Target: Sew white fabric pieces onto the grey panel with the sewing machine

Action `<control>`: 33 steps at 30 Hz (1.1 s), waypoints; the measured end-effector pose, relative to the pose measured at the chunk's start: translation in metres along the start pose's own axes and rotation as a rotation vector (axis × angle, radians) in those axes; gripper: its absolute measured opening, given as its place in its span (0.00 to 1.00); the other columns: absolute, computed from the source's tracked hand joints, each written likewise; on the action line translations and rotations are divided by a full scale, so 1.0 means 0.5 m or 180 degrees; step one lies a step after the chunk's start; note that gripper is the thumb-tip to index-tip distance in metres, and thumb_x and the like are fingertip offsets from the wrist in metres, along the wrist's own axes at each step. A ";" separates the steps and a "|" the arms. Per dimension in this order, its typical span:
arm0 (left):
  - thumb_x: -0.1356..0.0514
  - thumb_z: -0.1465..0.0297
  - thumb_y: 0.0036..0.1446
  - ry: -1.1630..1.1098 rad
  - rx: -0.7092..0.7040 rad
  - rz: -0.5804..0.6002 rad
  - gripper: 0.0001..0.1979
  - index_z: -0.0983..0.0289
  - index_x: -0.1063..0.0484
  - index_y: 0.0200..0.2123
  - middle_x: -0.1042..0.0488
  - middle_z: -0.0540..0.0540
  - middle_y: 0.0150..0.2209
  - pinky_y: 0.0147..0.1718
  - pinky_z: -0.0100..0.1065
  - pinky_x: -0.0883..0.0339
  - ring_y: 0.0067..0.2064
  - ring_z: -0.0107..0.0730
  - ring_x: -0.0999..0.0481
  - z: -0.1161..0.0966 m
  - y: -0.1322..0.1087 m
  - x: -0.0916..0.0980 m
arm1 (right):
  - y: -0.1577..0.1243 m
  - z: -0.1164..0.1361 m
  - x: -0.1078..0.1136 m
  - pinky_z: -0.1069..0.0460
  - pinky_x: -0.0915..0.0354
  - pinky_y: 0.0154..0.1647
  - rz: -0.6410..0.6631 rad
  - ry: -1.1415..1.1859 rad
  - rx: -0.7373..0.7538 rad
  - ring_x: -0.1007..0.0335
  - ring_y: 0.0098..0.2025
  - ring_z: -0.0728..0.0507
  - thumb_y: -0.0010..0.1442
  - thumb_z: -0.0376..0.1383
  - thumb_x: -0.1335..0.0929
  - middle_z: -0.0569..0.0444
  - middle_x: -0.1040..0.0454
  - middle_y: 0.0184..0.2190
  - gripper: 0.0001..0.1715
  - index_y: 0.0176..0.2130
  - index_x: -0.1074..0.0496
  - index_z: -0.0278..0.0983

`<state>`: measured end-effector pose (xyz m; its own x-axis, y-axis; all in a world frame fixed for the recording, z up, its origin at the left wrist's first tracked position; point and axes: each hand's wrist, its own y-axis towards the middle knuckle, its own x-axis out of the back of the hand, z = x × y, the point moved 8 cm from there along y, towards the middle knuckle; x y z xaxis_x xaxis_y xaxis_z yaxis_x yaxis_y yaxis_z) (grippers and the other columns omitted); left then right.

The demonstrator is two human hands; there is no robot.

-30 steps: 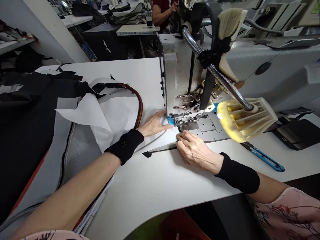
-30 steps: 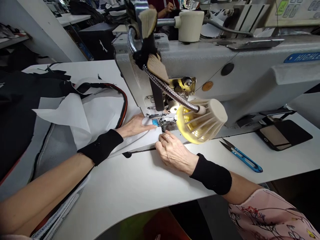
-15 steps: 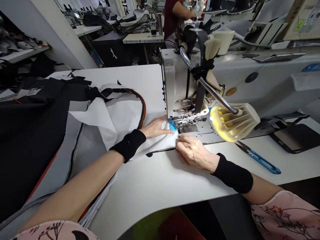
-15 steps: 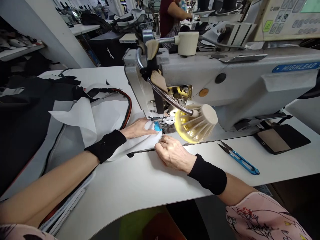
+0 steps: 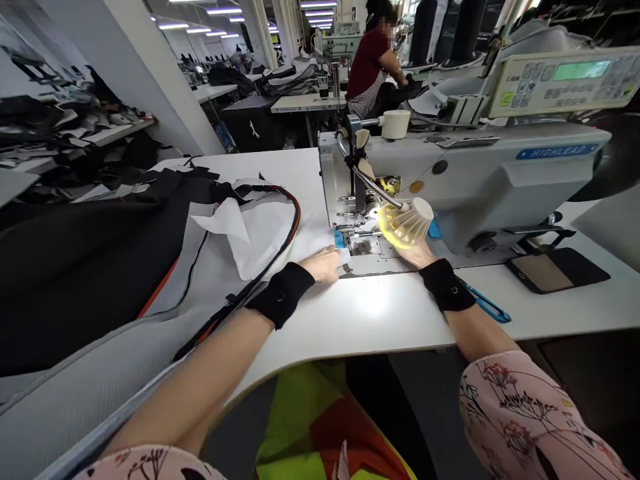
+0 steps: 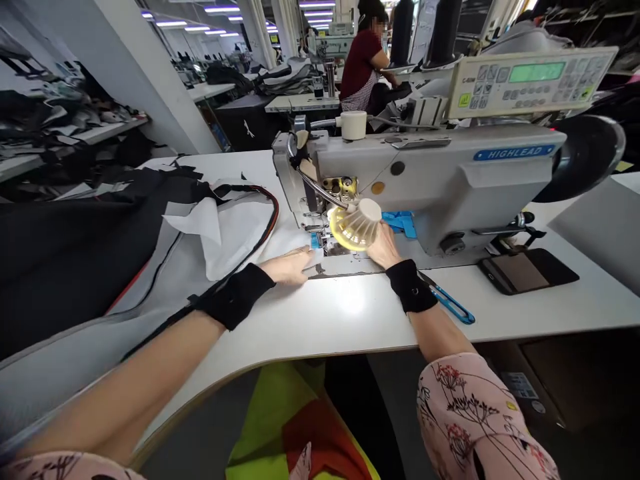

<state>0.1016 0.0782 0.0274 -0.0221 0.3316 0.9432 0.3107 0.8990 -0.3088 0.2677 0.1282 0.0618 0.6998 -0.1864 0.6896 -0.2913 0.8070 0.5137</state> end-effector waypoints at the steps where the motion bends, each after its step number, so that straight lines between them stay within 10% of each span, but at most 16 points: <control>1: 0.42 0.81 0.44 0.0045 0.0074 -0.0113 0.25 0.74 0.34 0.50 0.33 0.69 0.54 0.52 0.32 0.37 0.57 0.44 0.34 -0.008 -0.007 -0.002 | -0.003 0.006 0.011 0.38 0.40 0.54 -0.0078 -0.0025 -0.0013 0.32 0.46 0.37 0.57 0.35 0.41 0.42 0.28 0.40 0.17 0.44 0.31 0.33; 5: 0.53 0.88 0.49 0.0199 0.0408 -0.0756 0.25 0.73 0.34 0.51 0.34 0.68 0.54 0.54 0.34 0.39 0.56 0.39 0.34 0.008 -0.018 0.008 | -0.066 0.060 0.046 0.40 0.40 0.53 -0.0301 -0.0408 0.0199 0.34 0.47 0.37 0.52 0.26 0.42 0.41 0.28 0.42 0.19 0.42 0.31 0.31; 13: 0.53 0.84 0.52 0.0241 0.0571 -0.1508 0.20 0.67 0.24 0.39 0.29 0.62 0.40 0.47 0.39 0.35 0.46 0.41 0.31 0.138 -0.047 0.023 | -0.235 0.154 0.002 0.50 0.35 0.40 0.0791 -0.0630 0.1045 0.32 0.40 0.45 0.55 0.21 0.42 0.48 0.27 0.38 0.15 0.35 0.31 0.34; 21: 0.52 0.84 0.50 -0.0442 -0.0802 -0.1825 0.23 0.60 0.24 0.41 0.32 0.54 0.30 0.39 0.31 0.35 0.36 0.33 0.33 0.076 -0.157 0.013 | -0.104 0.230 -0.100 0.45 0.37 0.52 0.1260 0.0021 0.1596 0.41 0.56 0.41 0.53 0.22 0.41 0.38 0.39 0.55 0.31 0.57 0.43 0.29; 24: 0.47 0.74 0.57 -0.0519 -0.0878 -0.2029 0.13 0.62 0.24 0.41 0.33 0.54 0.28 0.37 0.32 0.35 0.34 0.33 0.33 0.073 -0.190 0.027 | -0.068 0.246 -0.147 0.49 0.34 0.44 0.1626 0.0050 0.1488 0.34 0.45 0.43 0.54 0.24 0.38 0.43 0.32 0.44 0.23 0.51 0.35 0.29; 28: 0.46 0.63 0.61 -0.0644 -0.0780 -0.2659 0.14 0.62 0.23 0.41 0.33 0.53 0.25 0.35 0.31 0.34 0.31 0.32 0.32 0.087 -0.220 0.045 | -0.055 0.249 -0.139 0.54 0.37 0.32 0.1094 0.0145 0.1184 0.38 0.30 0.49 0.62 0.35 0.38 0.50 0.34 0.33 0.10 0.37 0.29 0.33; 33: 0.51 0.64 0.64 -0.0483 -0.0663 -0.3110 0.18 0.60 0.23 0.32 0.31 0.52 0.22 0.35 0.31 0.34 0.29 0.31 0.31 0.087 -0.238 0.045 | -0.069 0.239 -0.138 0.52 0.37 0.40 0.0685 0.0558 0.1299 0.35 0.40 0.45 0.63 0.35 0.40 0.47 0.30 0.38 0.12 0.40 0.29 0.35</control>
<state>0.0229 -0.0087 0.0802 -0.4717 -0.4773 0.7414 0.2513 0.7332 0.6319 0.1517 0.0464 0.0577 0.6848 0.0857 0.7237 -0.6484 0.5250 0.5513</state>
